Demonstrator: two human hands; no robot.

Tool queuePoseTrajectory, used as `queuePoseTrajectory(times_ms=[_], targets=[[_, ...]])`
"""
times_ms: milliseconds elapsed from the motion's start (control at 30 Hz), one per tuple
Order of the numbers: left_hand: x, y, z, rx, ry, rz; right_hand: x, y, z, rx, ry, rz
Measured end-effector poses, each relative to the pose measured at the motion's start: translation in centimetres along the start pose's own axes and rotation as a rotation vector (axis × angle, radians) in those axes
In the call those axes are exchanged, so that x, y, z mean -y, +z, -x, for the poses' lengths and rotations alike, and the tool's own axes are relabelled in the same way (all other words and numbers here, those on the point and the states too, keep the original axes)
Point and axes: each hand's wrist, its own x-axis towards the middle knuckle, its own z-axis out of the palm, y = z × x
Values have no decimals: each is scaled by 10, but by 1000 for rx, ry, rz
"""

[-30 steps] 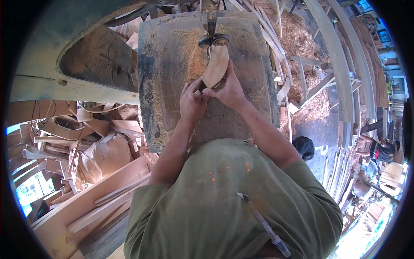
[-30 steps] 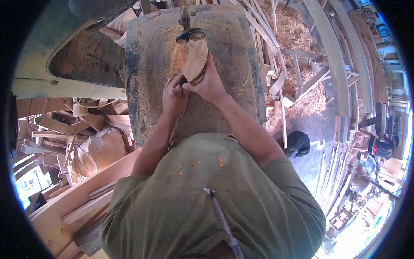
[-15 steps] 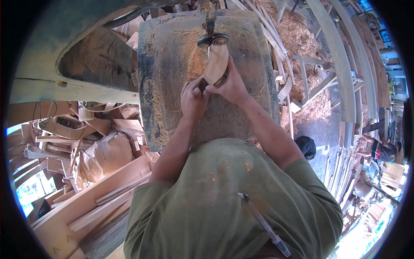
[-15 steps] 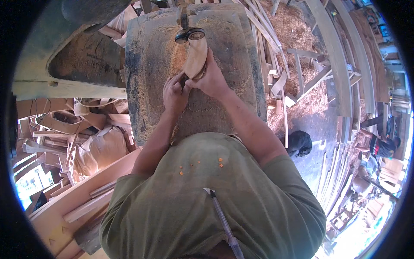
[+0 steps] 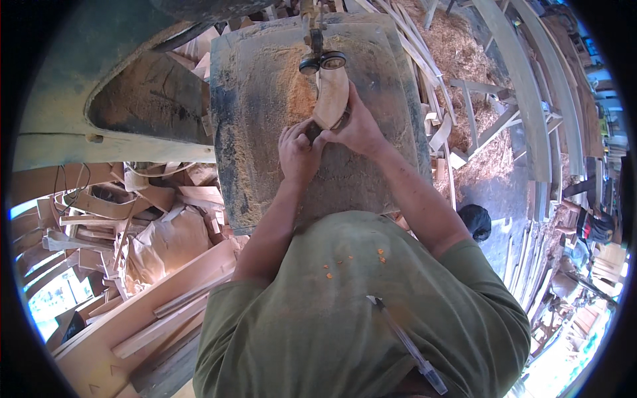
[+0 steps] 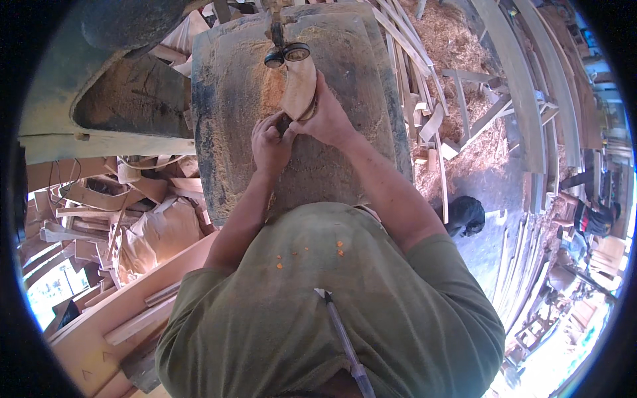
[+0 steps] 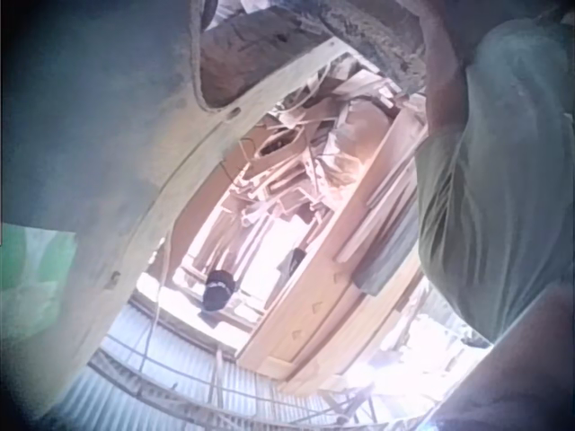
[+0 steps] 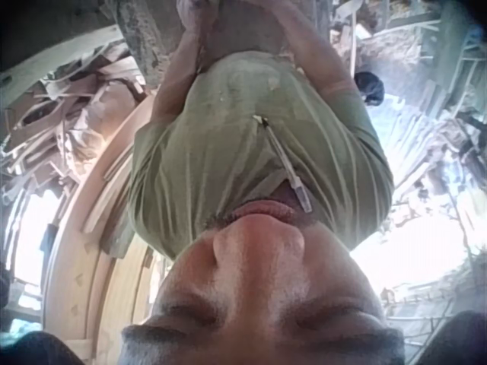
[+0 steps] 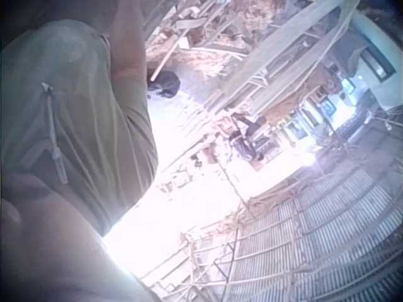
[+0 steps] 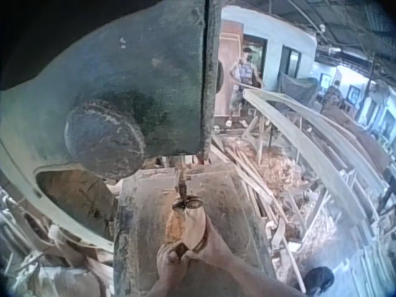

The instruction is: The person uses a bandsaw to cut a curved shape into a piece of wood, guiding the wood through the blade by hand and clearing sawdust.

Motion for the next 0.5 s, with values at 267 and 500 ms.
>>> queuePoseTrajectory(times_ms=[267,500], targets=[[-4,-1,-1,1,-27,-22,2,-4,0,13,26,58],[-1,4,2,-35,16,-60,0,-2,-4,31,18,8]])
